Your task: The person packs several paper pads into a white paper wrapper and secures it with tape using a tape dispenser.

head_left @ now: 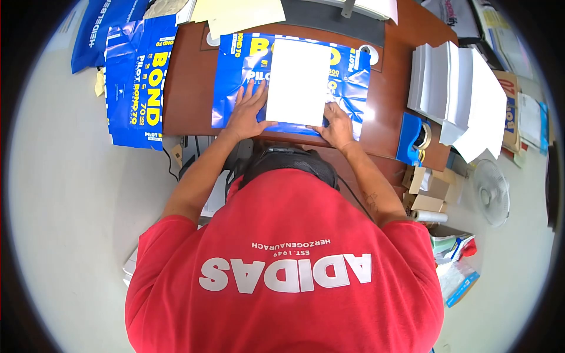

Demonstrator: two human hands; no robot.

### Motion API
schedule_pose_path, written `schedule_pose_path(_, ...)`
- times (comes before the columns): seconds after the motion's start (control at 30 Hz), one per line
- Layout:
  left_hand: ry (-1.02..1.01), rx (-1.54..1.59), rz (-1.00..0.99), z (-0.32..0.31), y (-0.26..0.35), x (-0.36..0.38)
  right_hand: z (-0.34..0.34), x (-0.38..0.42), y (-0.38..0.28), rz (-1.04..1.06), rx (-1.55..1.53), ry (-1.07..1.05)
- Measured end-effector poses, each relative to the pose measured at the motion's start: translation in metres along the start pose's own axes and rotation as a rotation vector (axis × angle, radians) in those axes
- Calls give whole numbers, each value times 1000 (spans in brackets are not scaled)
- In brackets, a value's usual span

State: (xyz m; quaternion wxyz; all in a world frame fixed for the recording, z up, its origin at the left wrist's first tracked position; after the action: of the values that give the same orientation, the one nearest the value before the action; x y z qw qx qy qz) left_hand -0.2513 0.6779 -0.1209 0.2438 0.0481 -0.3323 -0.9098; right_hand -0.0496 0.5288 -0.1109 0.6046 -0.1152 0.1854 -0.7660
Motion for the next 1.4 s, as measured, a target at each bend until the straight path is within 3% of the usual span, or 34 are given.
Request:
schedule_pose_path(0.47, 15, -76, -99, -6, -8, 2, 4, -2, 1, 20, 10, 3)
schedule_pose_path(0.57, -18, -21, -93, 6, 2, 3, 13, -2, -3, 24, -31, -82)
schedule_pose_path(0.63, -51, 24, -94, 12, 7, 9, 17, 3, -5, -19, -99, -256)
schedule_pose_path(0.7, 79, 368, -92, 29, 6, 18, 14, 10, 4, -75, -145, -289)
schedule_pose_path(0.77, 98, 417, -32, 28, 5, 13, 16, 14, 21, -300, -670, -121)
schedule_pose_path(0.83, 232, 1082, 139, 18, -13, -1, 5, 0, 30, -440, -1023, -63)
schedule_pose_path(0.9, 278, 1249, 117, 13, 0, -35, 9, -37, 30, -590, -1124, 28)
schedule_pose_path(0.97, 349, 1588, 416, 27, 17, -61, 21, -70, 19, -610, -1184, 71)
schedule_pose_path(1.03, 355, 1633, 485, 15, 2, -76, 15, -92, 16, -628, -1240, 122)
schedule_pose_path(1.1, 225, 1691, 243, 12, 3, -90, -7, -102, 14, -659, -1163, 14)
schedule_pose_path(1.17, 196, 1777, 277, 12, 7, -87, -13, -103, 14, -695, -1127, -4)
schedule_pose_path(1.23, 234, 1774, 347, 12, 5, -84, -15, -104, 11, -606, -1287, -2)
schedule_pose_path(1.27, 239, 1766, 372, 11, 5, -83, -28, -105, 19, -587, -1223, -22)
schedule_pose_path(1.4, 153, 1845, 263, 16, 13, -87, -12, -104, 19, -627, -1073, 26)
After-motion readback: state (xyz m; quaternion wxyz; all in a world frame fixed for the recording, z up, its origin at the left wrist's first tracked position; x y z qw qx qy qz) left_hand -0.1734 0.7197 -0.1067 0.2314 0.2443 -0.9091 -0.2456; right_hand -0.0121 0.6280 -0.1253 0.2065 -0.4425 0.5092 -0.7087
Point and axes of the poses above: each hand's wrist, its own x-axis away from the middle knuckle, its own z-axis out of the back of the hand, y = z × x, the point moved 7 cm from there along -x, towards the middle knuckle, and after that the axes turned 9 degrees about x, right-handed, at the moved point
